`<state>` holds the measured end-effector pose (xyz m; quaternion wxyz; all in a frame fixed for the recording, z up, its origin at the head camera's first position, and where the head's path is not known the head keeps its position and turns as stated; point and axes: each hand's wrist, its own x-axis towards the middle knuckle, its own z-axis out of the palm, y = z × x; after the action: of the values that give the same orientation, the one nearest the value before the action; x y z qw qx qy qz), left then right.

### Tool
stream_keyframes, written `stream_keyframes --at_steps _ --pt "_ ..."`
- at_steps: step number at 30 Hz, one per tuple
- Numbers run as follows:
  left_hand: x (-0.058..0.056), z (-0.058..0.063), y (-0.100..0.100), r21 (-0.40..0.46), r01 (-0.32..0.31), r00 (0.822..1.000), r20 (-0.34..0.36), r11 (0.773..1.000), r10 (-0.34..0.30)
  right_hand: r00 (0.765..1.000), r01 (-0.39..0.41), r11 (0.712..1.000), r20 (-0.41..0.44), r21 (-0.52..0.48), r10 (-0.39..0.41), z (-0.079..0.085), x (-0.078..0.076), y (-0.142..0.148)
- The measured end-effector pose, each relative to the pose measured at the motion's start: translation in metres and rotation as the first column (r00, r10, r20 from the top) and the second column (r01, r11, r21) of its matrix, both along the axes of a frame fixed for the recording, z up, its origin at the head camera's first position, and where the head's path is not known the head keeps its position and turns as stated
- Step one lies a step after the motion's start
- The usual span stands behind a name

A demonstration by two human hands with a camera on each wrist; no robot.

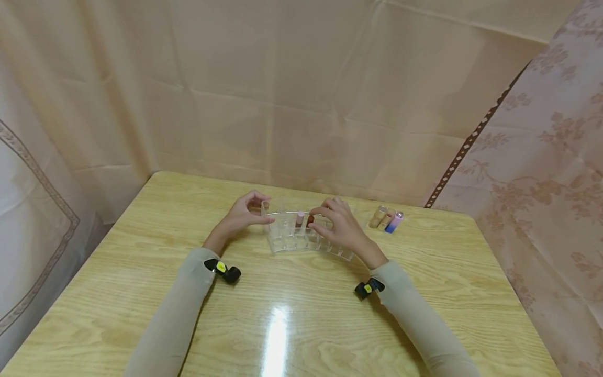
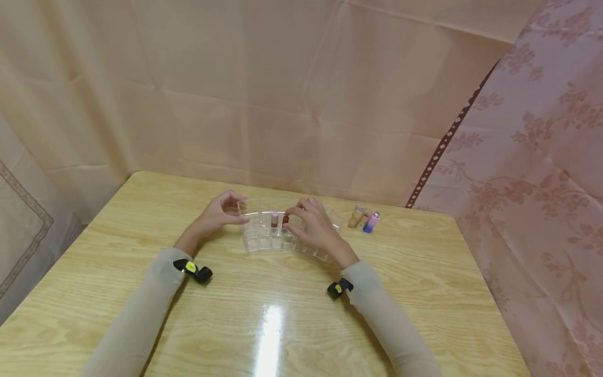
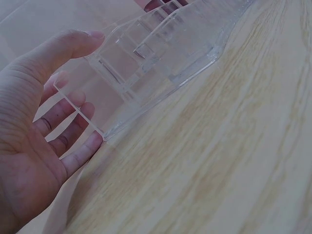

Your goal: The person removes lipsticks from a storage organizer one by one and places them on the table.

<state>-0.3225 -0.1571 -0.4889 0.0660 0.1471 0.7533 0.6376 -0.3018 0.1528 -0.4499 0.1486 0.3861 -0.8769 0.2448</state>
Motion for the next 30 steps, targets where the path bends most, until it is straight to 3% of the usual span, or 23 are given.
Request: stream_keyframes --at_steps 30 --pt "-0.0016 -0.0024 0.0001 -0.003 -0.004 1.000 -0.026 1.000 0.004 0.999 0.018 1.000 0.050 -0.001 -0.018 0.0021 -0.0027 -0.0026"
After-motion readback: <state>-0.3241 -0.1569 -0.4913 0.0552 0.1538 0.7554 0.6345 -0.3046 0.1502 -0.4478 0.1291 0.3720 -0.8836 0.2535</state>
